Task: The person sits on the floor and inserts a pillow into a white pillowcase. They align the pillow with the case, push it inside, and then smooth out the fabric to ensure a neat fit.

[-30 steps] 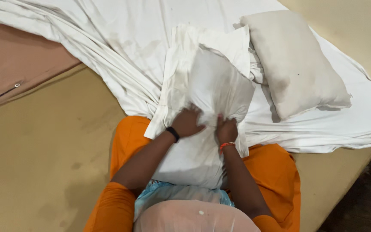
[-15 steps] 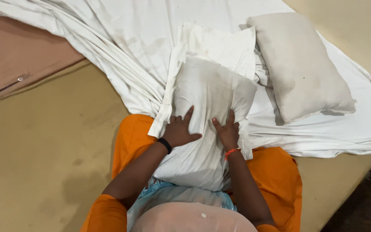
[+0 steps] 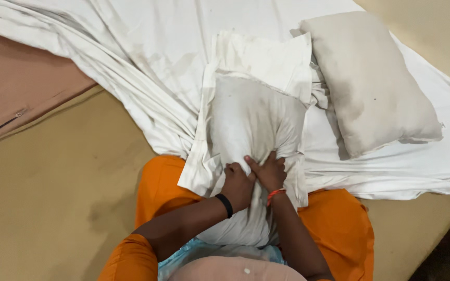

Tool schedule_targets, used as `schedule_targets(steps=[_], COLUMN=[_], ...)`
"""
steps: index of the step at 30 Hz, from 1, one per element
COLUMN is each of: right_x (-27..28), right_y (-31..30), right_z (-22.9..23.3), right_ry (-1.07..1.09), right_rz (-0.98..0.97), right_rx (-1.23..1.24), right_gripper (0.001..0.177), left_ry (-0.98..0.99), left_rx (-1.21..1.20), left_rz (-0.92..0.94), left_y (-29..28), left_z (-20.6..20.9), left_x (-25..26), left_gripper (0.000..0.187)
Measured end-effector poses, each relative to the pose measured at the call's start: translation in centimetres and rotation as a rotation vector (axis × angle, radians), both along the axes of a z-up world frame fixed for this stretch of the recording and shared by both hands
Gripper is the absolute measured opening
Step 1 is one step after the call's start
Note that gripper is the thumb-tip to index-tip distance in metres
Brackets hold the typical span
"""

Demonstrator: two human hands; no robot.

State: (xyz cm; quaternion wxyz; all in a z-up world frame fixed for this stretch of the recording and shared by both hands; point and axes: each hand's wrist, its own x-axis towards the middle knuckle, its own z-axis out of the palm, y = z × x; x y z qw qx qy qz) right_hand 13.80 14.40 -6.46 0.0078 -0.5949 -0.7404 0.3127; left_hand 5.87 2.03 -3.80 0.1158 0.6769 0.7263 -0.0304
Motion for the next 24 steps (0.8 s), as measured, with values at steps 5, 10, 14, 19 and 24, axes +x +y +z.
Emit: schedule_targets(steps=[5, 10, 14, 19, 24], right_x=[-2.2, -1.7, 0.2, 3.1, 9.7], right_y=[0.1, 0.7, 1.9, 4.8, 16.9], right_z=[0.2, -2.6, -4.8, -4.2, 2.5], right_ry=[-0.065, 0.002, 0.149, 0.378, 0.488], right_rz=[0.051, 0.045, 0.066, -0.052, 0.037], right_rx=[0.245, 0.349, 0.478, 0.564, 0.823], right_gripper=[0.082, 0.057, 0.052, 0.049, 0.049], left_ry=[0.063, 0.055, -0.201, -0.396, -1.005], left_rx=[-0.095, -0.061, 0.224, 0.432, 0.645], left_rz=[0.007, 0.046, 0.152, 0.236, 0.164], left_y=[1.9, 2.0, 0.2, -0.9, -0.2], left_z=[-1.3, -2.7, -0.5, 7.7, 12.9], left_x=[-1.4, -1.6, -2.4, -1.5, 0.1], left_gripper=[0.074, 0.078, 0.083, 0.095, 0.079])
